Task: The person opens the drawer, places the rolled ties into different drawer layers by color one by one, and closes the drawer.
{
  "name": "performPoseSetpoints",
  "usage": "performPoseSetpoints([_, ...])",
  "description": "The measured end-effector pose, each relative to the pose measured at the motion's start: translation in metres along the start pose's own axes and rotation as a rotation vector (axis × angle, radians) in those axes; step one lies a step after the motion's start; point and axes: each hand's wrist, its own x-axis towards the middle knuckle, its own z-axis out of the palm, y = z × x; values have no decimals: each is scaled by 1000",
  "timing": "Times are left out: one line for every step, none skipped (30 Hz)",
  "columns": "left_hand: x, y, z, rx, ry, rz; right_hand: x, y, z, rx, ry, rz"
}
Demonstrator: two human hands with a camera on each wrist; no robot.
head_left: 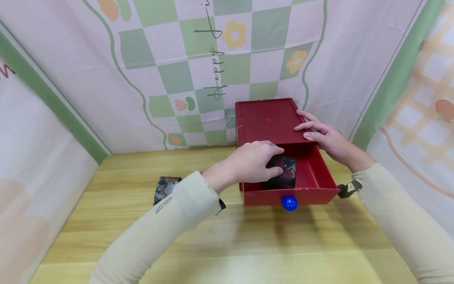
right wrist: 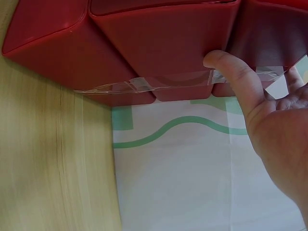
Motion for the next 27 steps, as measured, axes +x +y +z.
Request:
performPoseSetpoints([-1, 0, -1, 13, 11, 14, 0, 0, 0, -2, 1, 0])
performPoseSetpoints([-2, 0, -1, 22, 21, 31, 0, 0, 0, -4, 2, 1])
performPoseSetpoints([-3, 0, -1, 31, 30, 50, 0, 0, 0, -7, 4, 2])
performPoseSetpoints([-4, 0, -2, 41, 37, 70, 0, 0, 0, -10, 6, 3])
performPoseSetpoints([-5, 0, -2, 48, 42, 90, 0, 0, 0, -11, 7, 2])
performPoseSetpoints([-6, -1, -2, 56, 43, 113, 0, 0, 0, -11, 7, 3])
performPoseSetpoints([-7, -1, -2, 67, 41, 133, 0, 0, 0, -10, 8, 4])
performPoseSetpoints([-7, -1, -2, 74, 37, 148, 0, -1, 0, -8, 7, 3])
performPoseSetpoints([-8, -1, -2, 84, 32, 157, 0, -1, 0, -4, 7, 3])
performPoseSetpoints([-9, -1, -1, 94, 25, 162, 0, 0, 0, 0, 5, 1])
performPoseSetpoints([-10, -1, -1, 102, 18, 159, 1, 0, 0, 3, 4, 0])
performPoseSetpoints([-10, 0, -1, 109, 13, 152, 1, 0, 0, 6, 2, -1])
performPoseSetpoints([-10, 0, 0, 113, 10, 139, 1, 0, 0, 8, 1, -2])
performPoseSetpoints([-10, 0, 0, 114, 8, 122, 1, 1, 0, 7, 2, -3])
performPoseSetpoints([-10, 1, 1, 116, 6, 105, 1, 1, 0, 8, 2, -4])
performPoseSetpoints([-10, 1, 1, 117, 3, 89, 1, 1, 0, 6, 1, -5])
performPoseSetpoints([-9, 2, 2, 117, 0, 74, 1, 1, -1, 5, 2, -5])
performPoseSetpoints([-9, 2, 3, 122, -5, 64, 1, 1, -1, 7, 2, -6])
performPoseSetpoints([-8, 2, 4, 127, -12, 56, 1, 1, -1, 8, 2, -7])
performPoseSetpoints([-7, 3, 4, 135, -21, 52, 1, 1, -1, 11, 1, -9])
performPoseSetpoints([-6, 3, 5, 141, -29, 49, 2, 1, 0, 14, 0, -11])
performPoseSetpoints([-5, 3, 6, 150, -42, 45, 2, 1, 0, 16, 0, -12])
performPoseSetpoints([-4, 3, 6, 161, -58, 42, 2, 1, 0, 19, -1, -14])
performPoseSetpoints([-3, 3, 7, 172, -75, 38, 2, 1, 0, 22, -2, -16])
performPoseSetpoints([-2, 3, 8, 178, -94, 33, 1, 1, 0, 23, -2, -16])
performPoseSetpoints([-1, 4, 8, 187, -111, 27, 1, 1, 0, 24, -3, -17])
performPoseSetpoints([-1, 4, 9, 189, -127, 19, 1, 1, 0, 24, -2, -17])
